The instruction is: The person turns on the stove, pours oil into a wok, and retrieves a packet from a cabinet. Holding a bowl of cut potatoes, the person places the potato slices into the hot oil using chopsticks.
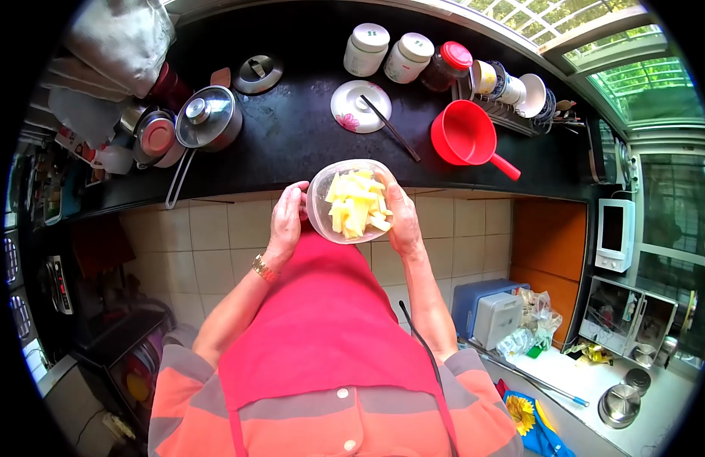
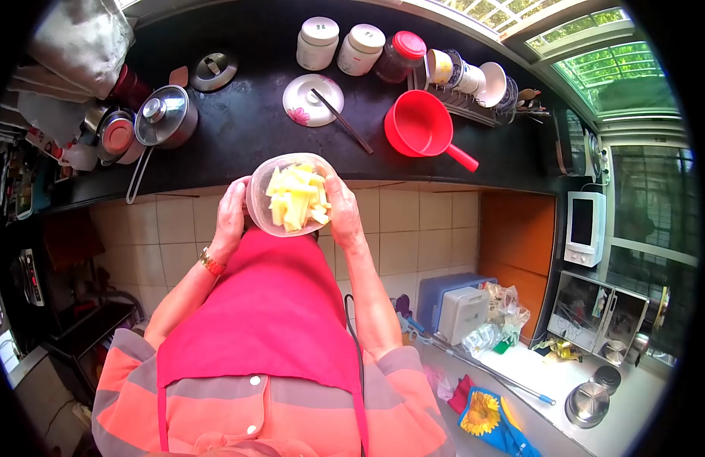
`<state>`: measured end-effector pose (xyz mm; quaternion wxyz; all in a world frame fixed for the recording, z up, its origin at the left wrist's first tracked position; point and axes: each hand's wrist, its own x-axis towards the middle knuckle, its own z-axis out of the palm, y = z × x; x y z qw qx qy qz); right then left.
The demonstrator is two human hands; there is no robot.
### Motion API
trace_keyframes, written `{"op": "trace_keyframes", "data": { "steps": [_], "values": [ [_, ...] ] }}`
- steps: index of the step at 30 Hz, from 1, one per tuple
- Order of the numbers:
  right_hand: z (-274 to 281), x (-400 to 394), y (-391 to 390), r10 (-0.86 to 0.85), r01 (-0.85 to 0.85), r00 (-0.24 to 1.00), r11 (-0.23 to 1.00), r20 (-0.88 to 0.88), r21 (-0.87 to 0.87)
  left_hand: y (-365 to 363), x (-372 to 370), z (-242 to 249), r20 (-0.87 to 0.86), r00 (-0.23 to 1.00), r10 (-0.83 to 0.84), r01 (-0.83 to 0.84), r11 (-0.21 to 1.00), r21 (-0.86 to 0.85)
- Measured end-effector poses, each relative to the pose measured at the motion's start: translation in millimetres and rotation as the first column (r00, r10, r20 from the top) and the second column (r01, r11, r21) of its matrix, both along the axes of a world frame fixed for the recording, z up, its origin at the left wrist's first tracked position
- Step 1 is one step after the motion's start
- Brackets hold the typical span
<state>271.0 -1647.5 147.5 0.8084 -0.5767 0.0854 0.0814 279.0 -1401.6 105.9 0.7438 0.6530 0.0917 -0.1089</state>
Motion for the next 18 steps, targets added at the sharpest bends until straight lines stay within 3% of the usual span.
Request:
{"op": "trace_keyframes", "data": {
  "steps": [5, 7, 8, 10, 12, 17, 18],
  "values": [
    [6, 2, 6, -0.005, 0.004, 1.0, 0.995, -0.009, -0.102, 0, 6, -13, 0.229, 0.974, -0.001, -0.017, 0.997, 0.079],
    [21, 3, 8, 0.026, -0.025, 0.999, 0.999, -0.04, 0.027, 0, 5, -11, 0.287, 0.958, -0.002, -0.029, 0.994, 0.101],
    [23, 4, 7, 0.027, -0.026, 0.999, 0.999, -0.043, 0.027, 2, 4, -10, 0.211, 0.977, -0.005, -0.008, 0.998, 0.06],
    [27, 4, 3, 0.018, 0.011, 0.997, 0.936, -0.079, 0.352, 3, 1, -9, 0.135, 0.991, -0.011, 0.009, 1.0, 0.015],
    [11, 7, 1, -0.023, 0.023, 1.0, 1.0, 0.016, -0.017, 2, 3, -10, -0.004, 1.0, -0.006, 0.006, 1.0, 0.002],
    [-2, 3, 7, -0.041, 0.041, 0.999, 0.999, 0.011, -0.007, 0, 5, -5, 0.047, 0.999, -0.021, 0.019, 0.999, 0.041],
    [1, 5, 7, -0.039, 0.039, 0.999, 0.999, 0.012, -0.006, -3, 6, -6, 0.158, 0.987, -0.006, -0.006, 0.997, 0.078]
  ]
}}
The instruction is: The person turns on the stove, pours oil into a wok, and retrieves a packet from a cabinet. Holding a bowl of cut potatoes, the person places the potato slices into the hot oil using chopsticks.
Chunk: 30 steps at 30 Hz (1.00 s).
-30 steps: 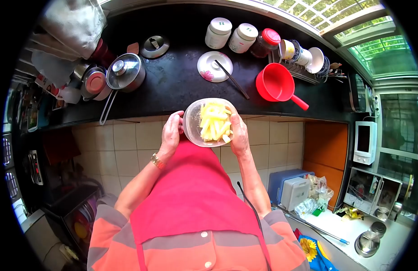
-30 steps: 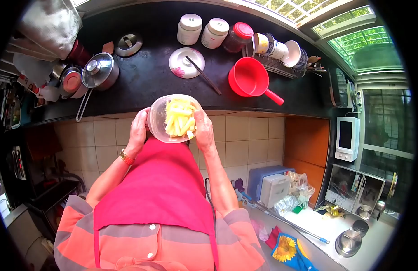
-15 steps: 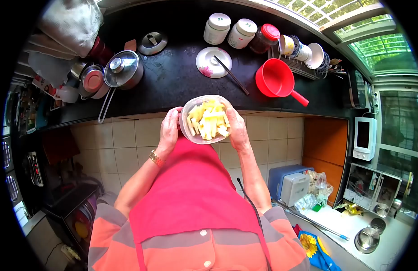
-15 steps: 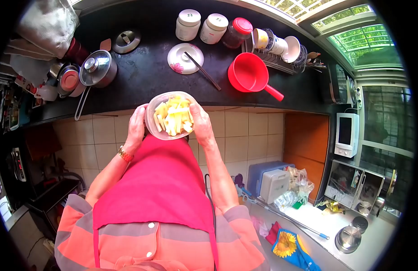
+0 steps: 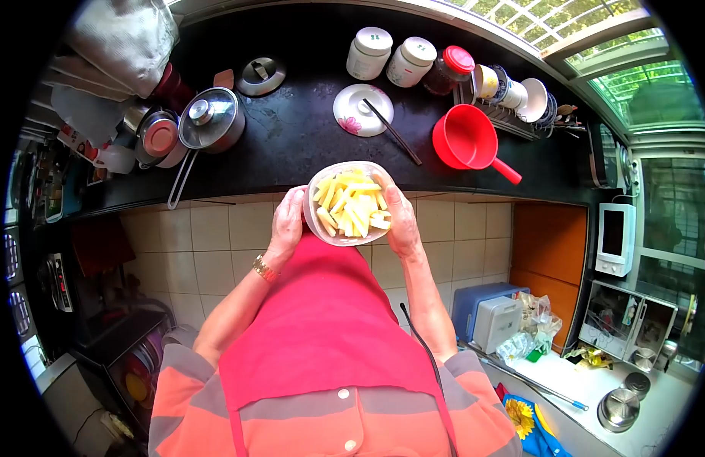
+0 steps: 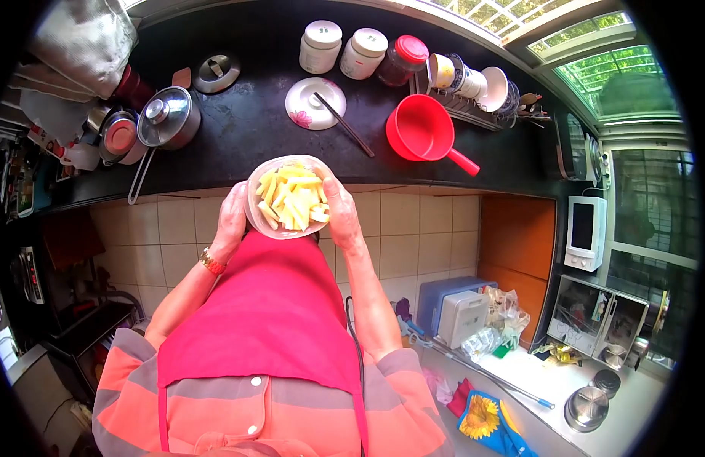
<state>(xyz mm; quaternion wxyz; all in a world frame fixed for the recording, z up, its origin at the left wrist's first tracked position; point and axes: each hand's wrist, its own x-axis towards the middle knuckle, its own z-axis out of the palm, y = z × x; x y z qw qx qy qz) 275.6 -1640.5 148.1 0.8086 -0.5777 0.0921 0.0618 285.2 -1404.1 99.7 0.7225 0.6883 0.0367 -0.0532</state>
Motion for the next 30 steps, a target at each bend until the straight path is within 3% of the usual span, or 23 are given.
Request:
{"op": "trace_keyframes", "data": {
  "steps": [1, 2, 5, 6, 8, 15, 16, 18, 19, 20, 22, 24, 30],
  "values": [
    [3, 2, 0, 0.027, -0.027, 1.0, 1.0, 0.013, -0.009, -1, 0, -1, 0.111, 0.994, 0.016, -0.02, 0.999, 0.037],
    [5, 3, 0, 0.053, -0.053, 0.998, 0.998, 0.024, -0.018, 1, -1, -2, 0.108, 0.994, 0.016, -0.021, 0.999, 0.039],
    [21, 4, 1, 0.04, -0.019, 0.998, 0.92, -0.047, 0.392, 2, -6, 7, -0.007, 1.0, -0.003, 0.003, 0.999, -0.039],
    [11, 2, -5, 0.041, -0.019, 0.998, 0.921, -0.048, 0.39, 5, -6, 2, -0.095, 0.995, -0.021, 0.013, 0.996, -0.083],
    [-9, 3, -14, 0.081, -0.081, 0.997, 0.997, 0.005, 0.01, 6, -2, -4, -0.169, 0.985, -0.035, 0.013, 0.992, -0.129],
    [13, 7, -2, 0.074, -0.073, 0.996, 0.997, -0.043, 0.025, 7, -7, 8, -0.162, 0.987, -0.016, 0.009, 0.999, -0.045],
    [20, 7, -1, 0.076, -0.075, 0.996, 0.997, -0.046, 0.027, 7, -6, 11, -0.086, 0.996, -0.027, 0.023, 0.999, -0.041],
    [35, 6, -2, 0.103, -0.065, 0.992, 0.912, -0.074, 0.405, 9, -6, 8, -0.013, 0.999, -0.036, 0.036, 0.999, -0.037],
    [29, 5, -8, 0.133, -0.09, 0.988, 0.904, -0.074, 0.417, 9, -6, 3, -0.11, 0.993, -0.031, 0.02, 0.995, -0.094],
    [20, 5, -9, 0.135, -0.094, 0.988, 0.906, -0.07, 0.412, 9, -4, 0, -0.202, 0.979, -0.03, -0.001, 0.989, -0.151],
    [8, 4, -2, 0.071, -0.071, 0.997, 0.997, -0.002, -0.025, 9, -1, -2, -0.195, 0.98, -0.046, 0.011, 0.984, -0.176],
    [5, 3, 2, 0.073, -0.073, 0.997, 0.997, 0.009, -0.028, 8, 0, -6, 0.015, 0.999, -0.029, 0.029, 0.999, -0.016],
    [32, 7, 6, 0.138, -0.138, 0.99, 0.99, 0.01, 0.037, 11, 2, 7, -0.047, 0.999, 0.004, -0.009, 0.994, -0.108]
  ]
}}
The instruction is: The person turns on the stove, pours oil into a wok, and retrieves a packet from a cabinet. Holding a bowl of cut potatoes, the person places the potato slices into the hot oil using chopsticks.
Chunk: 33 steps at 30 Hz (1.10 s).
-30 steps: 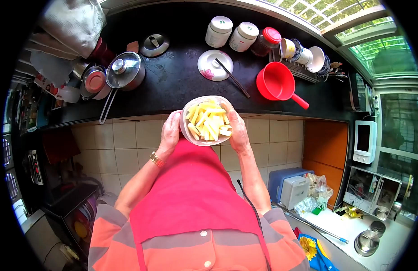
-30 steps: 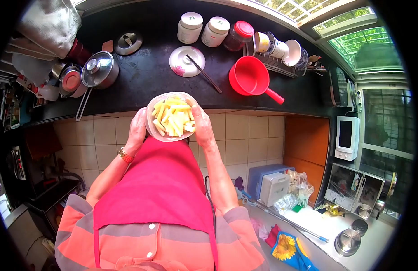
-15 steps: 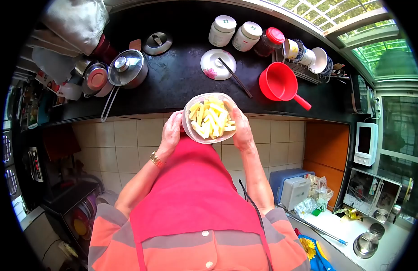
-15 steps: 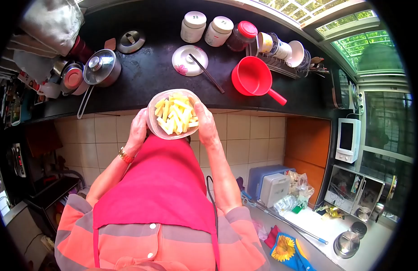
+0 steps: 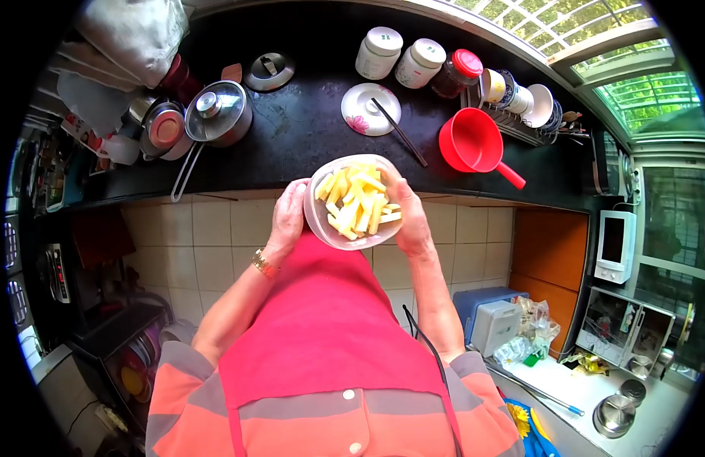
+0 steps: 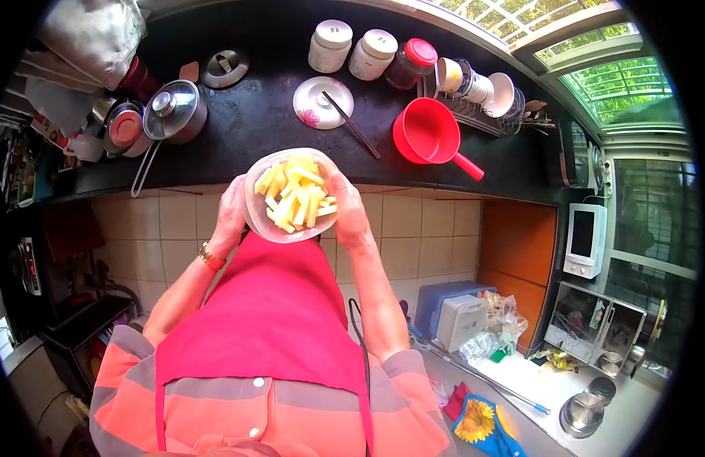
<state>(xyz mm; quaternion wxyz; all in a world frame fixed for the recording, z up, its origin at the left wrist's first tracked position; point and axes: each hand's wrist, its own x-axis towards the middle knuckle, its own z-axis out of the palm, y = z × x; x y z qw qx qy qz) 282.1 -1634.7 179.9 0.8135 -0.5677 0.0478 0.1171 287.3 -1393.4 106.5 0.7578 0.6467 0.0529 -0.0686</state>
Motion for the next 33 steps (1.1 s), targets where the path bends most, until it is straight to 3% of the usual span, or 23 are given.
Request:
{"op": "trace_keyframes", "data": {
  "steps": [2, 3, 4, 6, 8, 12, 14, 16, 17, 18, 19, 20, 22, 24, 25, 26, 27, 28, 29, 30, 31, 32, 33],
  "values": [
    [16, -3, -2, 0.035, -0.005, 0.997, 0.918, -0.068, 0.396, 5, 3, 10, -0.046, 0.999, -0.002, 0.004, 0.999, 0.045],
    [12, -4, -3, 0.026, 0.016, 0.996, 0.896, -0.09, 0.443, 5, 6, 6, -0.061, 0.998, 0.006, -0.005, 1.0, 0.021],
    [-6, -3, -2, -0.045, 0.071, 0.992, 0.971, -0.118, 0.227, 4, 8, 1, -0.076, 0.997, 0.013, -0.013, 1.0, -0.004],
    [-26, -7, 4, -0.023, 0.027, 0.998, 0.998, -0.062, 0.061, -7, 12, -10, 0.055, 0.998, 0.009, -0.009, 1.0, 0.015],
    [-28, -9, 10, -0.037, 0.041, 0.997, 0.996, -0.06, 0.074, -10, 12, -17, 0.183, 0.983, 0.014, -0.026, 0.998, 0.062],
    [-7, -7, 15, -0.029, 0.037, 0.997, 0.992, -0.069, 0.118, -2, 16, -14, 0.057, 0.998, 0.027, -0.027, 1.0, -0.008],
    [0, -7, 11, -0.002, 0.02, 0.997, 0.974, -0.08, 0.224, 2, 15, -15, 0.022, 0.999, 0.046, -0.045, 0.999, -0.015],
    [7, -7, 12, -0.012, 0.029, 0.998, 0.961, -0.062, 0.275, 7, 16, 6, -0.119, 0.989, 0.085, -0.094, 0.993, -0.069],
    [1, -7, 13, -0.101, 0.11, 0.993, 0.979, -0.064, 0.171, 4, 18, 2, -0.139, 0.982, 0.126, -0.138, 0.987, -0.079],
    [-7, -9, 17, -0.193, 0.198, 0.979, 0.978, -0.061, 0.069, -7, 21, -5, 0.008, 0.987, 0.162, -0.162, 0.987, 0.009],
    [-13, -11, 27, -0.187, 0.21, 0.976, 0.942, 0.107, -0.261, -18, 21, -5, 0.156, 0.979, 0.131, -0.144, 0.986, 0.078],
    [-14, -8, 22, -0.183, 0.207, 0.977, 0.943, 0.113, -0.262, -22, 23, -5, 0.141, 0.983, 0.115, -0.125, 0.99, 0.065],
    [0, -2, 9, -0.115, 0.124, 0.992, 0.975, -0.059, 0.186, -21, 24, 7, 0.123, 0.987, 0.1, -0.107, 0.993, 0.053],
    [2, 2, 9, -0.143, 0.153, 0.988, 0.962, -0.058, 0.225, -11, 29, 9, -0.156, 0.98, 0.123, -0.126, 0.992, -0.009],
    [-12, 3, 21, -0.202, 0.2, 0.979, 0.979, 0.036, 0.038, -25, 27, 6, -0.026, 0.989, 0.147, -0.149, 0.972, -0.182],
    [-22, -3, 27, -0.247, 0.264, 0.961, 0.954, 0.125, -0.144, -23, 20, 4, -0.035, 0.99, 0.14, -0.144, 0.973, -0.178],
    [-16, -1, 24, -0.189, 0.19, 0.98, 0.982, 0.063, -0.002, -20, 21, 6, 0.088, 0.989, 0.118, -0.112, 0.991, -0.068],
    [-7, 3, 19, -0.186, 0.187, 0.98, 0.982, 0.069, -0.002, -18, 25, 8, 0.212, 0.973, 0.089, -0.1, 0.994, 0.041],
    [2, -2, 16, -0.169, 0.166, 0.985, 0.979, 0.02, 0.115, -12, 24, 10, -0.04, 0.995, 0.092, -0.096, 0.986, -0.134],
    [7, -4, 14, -0.141, 0.142, 0.99, 0.963, -0.017, 0.229, -2, 24, 10, -0.126, 0.986, 0.109, -0.111, 0.994, -0.01],
    [-4, -1, 22, -0.192, 0.192, 0.981, 0.962, -0.019, 0.197, -10, 33, 0, 0.305, 0.947, 0.1, -0.177, 0.956, 0.234],
    [-20, -3, 33, -0.195, 0.199, 0.98, 0.973, 0.045, -0.12, -10, 29, -9, 0.331, 0.939, 0.097, -0.172, 0.963, 0.206],
    [-18, 2, 28, -0.164, 0.169, 0.985, 0.977, 0.054, -0.127, -11, 26, -9, 0.356, 0.93, 0.093, -0.165, 0.97, 0.177]
  ]
}}
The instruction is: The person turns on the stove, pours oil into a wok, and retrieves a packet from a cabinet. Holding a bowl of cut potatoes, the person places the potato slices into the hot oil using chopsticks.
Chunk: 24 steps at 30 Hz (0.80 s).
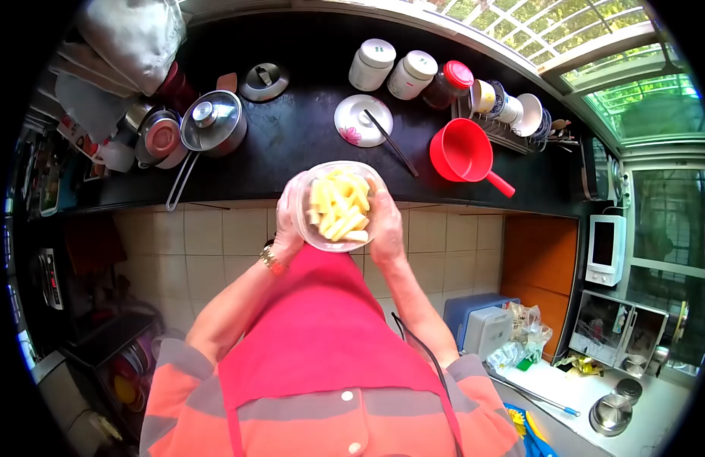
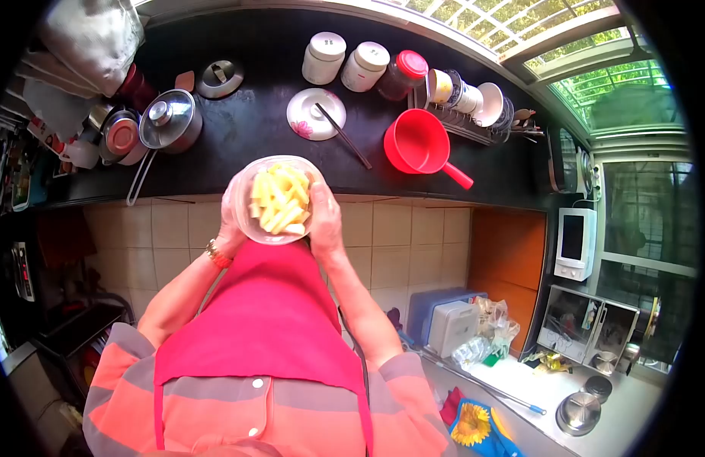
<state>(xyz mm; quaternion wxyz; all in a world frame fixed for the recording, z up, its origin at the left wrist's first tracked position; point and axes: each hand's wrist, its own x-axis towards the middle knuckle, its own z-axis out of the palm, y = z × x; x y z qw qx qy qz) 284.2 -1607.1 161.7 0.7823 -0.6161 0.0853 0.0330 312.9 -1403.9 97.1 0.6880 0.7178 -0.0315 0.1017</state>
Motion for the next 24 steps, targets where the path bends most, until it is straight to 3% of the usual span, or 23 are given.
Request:
{"op": "trace_keyframes", "data": {
  "steps": [1, 3, 4, 5, 6, 8, 9, 10, 11, 12, 13, 14, 15, 17, 18, 19, 21, 22, 23, 24],
  "values": [
    [2, -2, -4, 0.027, -0.027, 1.0, 1.0, -0.004, -0.005, -1, -3, 0, 0.03, 0.999, -0.013, 0.014, 1.0, -0.025],
    [2, 0, 3, -0.009, 0.011, 1.0, 0.998, 0.026, -0.067, 12, -3, 2, -0.438, 0.897, -0.062, -0.064, 0.961, -0.268],
    [1, 0, 7, -0.055, 0.062, 0.997, 0.99, 0.058, -0.123, 13, -3, 2, -0.445, 0.893, -0.059, -0.062, 0.966, -0.253],
    [-1, -6, 11, -0.104, 0.117, 0.991, 0.978, 0.083, -0.173, 3, 1, -11, -0.104, 0.994, -0.03, 0.036, 0.998, 0.061],
    [1, -3, 10, -0.116, 0.119, 0.992, 0.99, 0.044, -0.071, -7, 5, -9, 0.27, 0.963, -0.002, -0.098, 0.93, 0.355],
    [9, 7, -3, -0.066, 0.066, 0.998, 0.985, -0.002, 0.157, 1, 11, -4, 0.011, 1.0, 0.022, -0.023, 0.992, 0.123],
    [22, -1, -8, -0.025, 0.032, 0.999, 0.959, -0.03, 0.28, 7, 2, 7, -0.371, 0.923, -0.1, 0.016, 0.975, -0.221],
    [12, -7, 0, -0.081, 0.085, 0.996, 0.971, -0.023, 0.222, 8, 2, 6, -0.378, 0.918, -0.117, 0.023, 0.969, -0.246],
    [1, 0, 7, -0.125, 0.122, 0.992, 0.978, 0.009, 0.168, -12, 0, -10, -0.324, 0.934, -0.15, -0.067, 0.818, -0.572],
    [2, -7, 10, -0.135, 0.135, 0.991, 0.991, 0.02, -0.006, -8, -9, -5, -0.226, 0.967, -0.115, 0.05, 0.96, -0.277],
    [4, -2, 9, -0.124, 0.132, 0.991, 0.974, 0.055, -0.183, -6, -5, 2, -0.091, 0.99, -0.112, 0.117, 0.992, 0.055],
    [7, 3, -2, -0.076, 0.073, 0.996, 0.996, 0.047, 0.055, 1, 2, -9, 0.219, 0.968, -0.123, 0.05, 0.949, 0.312],
    [11, 6, -7, -0.077, 0.074, 0.996, 0.996, 0.047, 0.058, 1, 2, -3, 0.219, 0.968, -0.124, 0.05, 0.948, 0.316],
    [19, 5, -12, 0.004, 0.006, 0.998, 0.99, 0.069, -0.14, 0, -3, 8, -0.049, 0.981, -0.185, 0.188, 0.981, 0.051],
    [31, 6, -9, 0.001, 0.012, 0.994, 0.991, 0.106, -0.13, -2, -2, 9, -0.083, 0.977, -0.195, 0.194, 0.981, -0.021],
    [35, 6, -10, 0.001, 0.012, 0.994, 0.991, 0.106, -0.13, -2, -4, 11, -0.083, 0.977, -0.195, 0.194, 0.981, -0.021],
    [36, 4, -14, -0.034, 0.016, 0.992, 0.989, 0.122, 0.147, -1, -9, 13, 0.021, 0.987, -0.162, 0.158, 0.98, 0.124],
    [36, 4, -13, -0.046, 0.028, 0.992, 0.988, 0.118, 0.154, -1, -11, 15, 0.021, 0.987, -0.162, 0.158, 0.98, 0.124],
    [27, 3, -18, -0.051, 0.032, 0.991, 0.988, 0.12, 0.152, -3, -11, 18, -0.12, 0.982, -0.145, 0.15, 0.988, 0.037],
    [9, 3, -23, -0.056, 0.053, 0.995, 0.998, 0.085, 0.042, -4, -11, 20, -0.257, 0.957, -0.137, 0.13, 0.99, -0.044]
  ]
}}
